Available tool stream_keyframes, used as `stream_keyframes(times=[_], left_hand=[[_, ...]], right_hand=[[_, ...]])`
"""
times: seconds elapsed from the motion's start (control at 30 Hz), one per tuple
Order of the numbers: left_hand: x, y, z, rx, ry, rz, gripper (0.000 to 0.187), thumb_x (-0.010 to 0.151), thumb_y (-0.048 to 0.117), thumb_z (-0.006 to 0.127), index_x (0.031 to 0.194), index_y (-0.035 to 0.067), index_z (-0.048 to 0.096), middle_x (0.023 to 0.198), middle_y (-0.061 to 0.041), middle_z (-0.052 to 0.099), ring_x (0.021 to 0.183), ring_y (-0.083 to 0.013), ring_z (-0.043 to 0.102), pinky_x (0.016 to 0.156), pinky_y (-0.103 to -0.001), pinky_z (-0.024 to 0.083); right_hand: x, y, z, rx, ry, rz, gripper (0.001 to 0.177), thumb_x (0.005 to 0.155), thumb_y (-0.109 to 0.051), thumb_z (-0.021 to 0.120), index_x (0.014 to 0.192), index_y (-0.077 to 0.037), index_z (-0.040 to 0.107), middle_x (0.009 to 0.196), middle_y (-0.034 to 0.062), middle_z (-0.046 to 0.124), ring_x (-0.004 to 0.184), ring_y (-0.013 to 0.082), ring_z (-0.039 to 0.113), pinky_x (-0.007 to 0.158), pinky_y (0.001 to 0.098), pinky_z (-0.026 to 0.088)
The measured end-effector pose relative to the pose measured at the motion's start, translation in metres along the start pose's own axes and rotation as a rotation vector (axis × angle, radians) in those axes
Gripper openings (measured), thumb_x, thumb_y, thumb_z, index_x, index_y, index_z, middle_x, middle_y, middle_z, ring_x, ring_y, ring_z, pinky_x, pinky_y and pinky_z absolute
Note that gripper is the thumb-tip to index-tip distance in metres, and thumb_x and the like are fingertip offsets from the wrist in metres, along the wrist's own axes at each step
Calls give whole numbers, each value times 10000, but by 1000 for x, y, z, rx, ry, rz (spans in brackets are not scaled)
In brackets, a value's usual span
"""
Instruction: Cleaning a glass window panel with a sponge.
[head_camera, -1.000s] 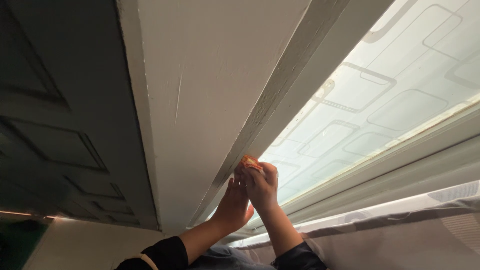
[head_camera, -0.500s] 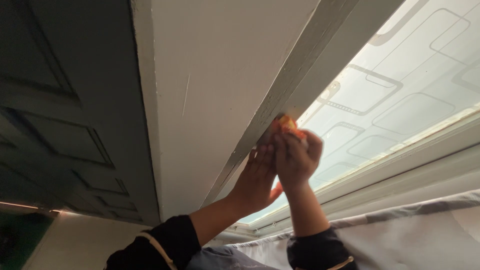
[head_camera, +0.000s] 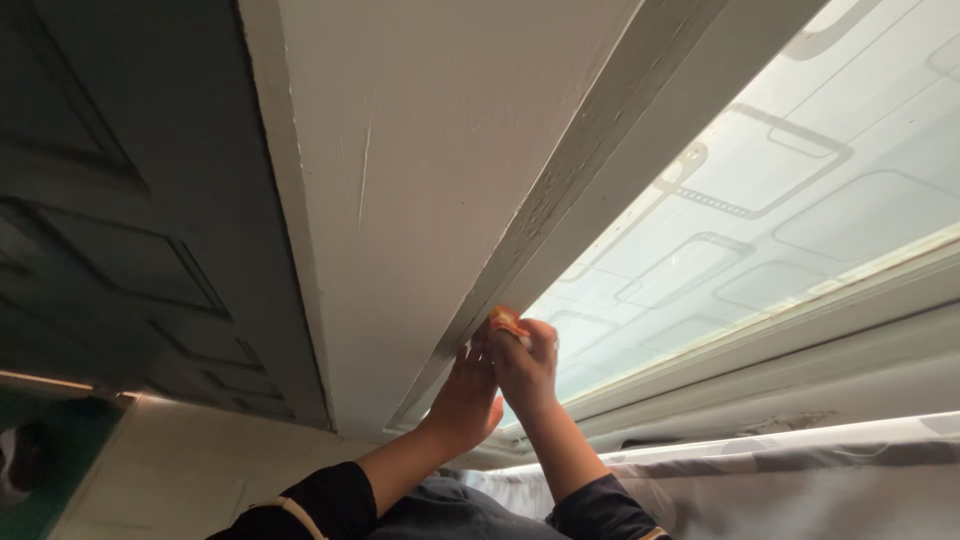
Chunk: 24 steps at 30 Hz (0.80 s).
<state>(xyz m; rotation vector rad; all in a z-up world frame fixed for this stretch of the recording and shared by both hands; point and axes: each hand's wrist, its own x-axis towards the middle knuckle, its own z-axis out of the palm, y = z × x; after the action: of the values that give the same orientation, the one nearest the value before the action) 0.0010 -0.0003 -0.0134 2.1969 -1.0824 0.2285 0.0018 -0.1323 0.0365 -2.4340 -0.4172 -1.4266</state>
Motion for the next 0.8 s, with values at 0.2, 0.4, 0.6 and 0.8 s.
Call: stream_keyframes(times=[0.2,0.4,0.6,0.8], left_hand=[[-25,-15,30,-53,-181,-112,926,852,176,721,1548,-88,170,1619,-326,151,1553,-476,70,1254,-567,136],[-16,-15,25,-66,-14,-3,952,830,173,749,1539,-103,176,1599,-377,145,1517,-525,81,1223,-586,142],[3,3,2,-118,157,103,974,853,193,754,1551,-122,151,1613,-385,130,1525,-535,95,1246,-589,132],[-17,-8,17,-74,8,-40,966,831,165,744,1548,-101,153,1618,-379,112,1532,-500,73,1240,-560,127]], right_hand=[[-43,0,21,8,-54,61,228,775,-77,865,965,-118,747,1164,96,560,1019,299,602,847,391,544],[-29,2,15,78,-21,113,270,777,-89,893,1003,-127,752,1171,117,538,1013,257,628,830,352,574],[12,-13,-7,14,56,131,281,791,-53,879,1030,-126,750,1187,102,533,1025,257,607,842,343,568],[-38,-1,21,-15,31,121,287,760,-85,869,1015,-127,745,1181,113,532,1040,311,588,861,398,545]])
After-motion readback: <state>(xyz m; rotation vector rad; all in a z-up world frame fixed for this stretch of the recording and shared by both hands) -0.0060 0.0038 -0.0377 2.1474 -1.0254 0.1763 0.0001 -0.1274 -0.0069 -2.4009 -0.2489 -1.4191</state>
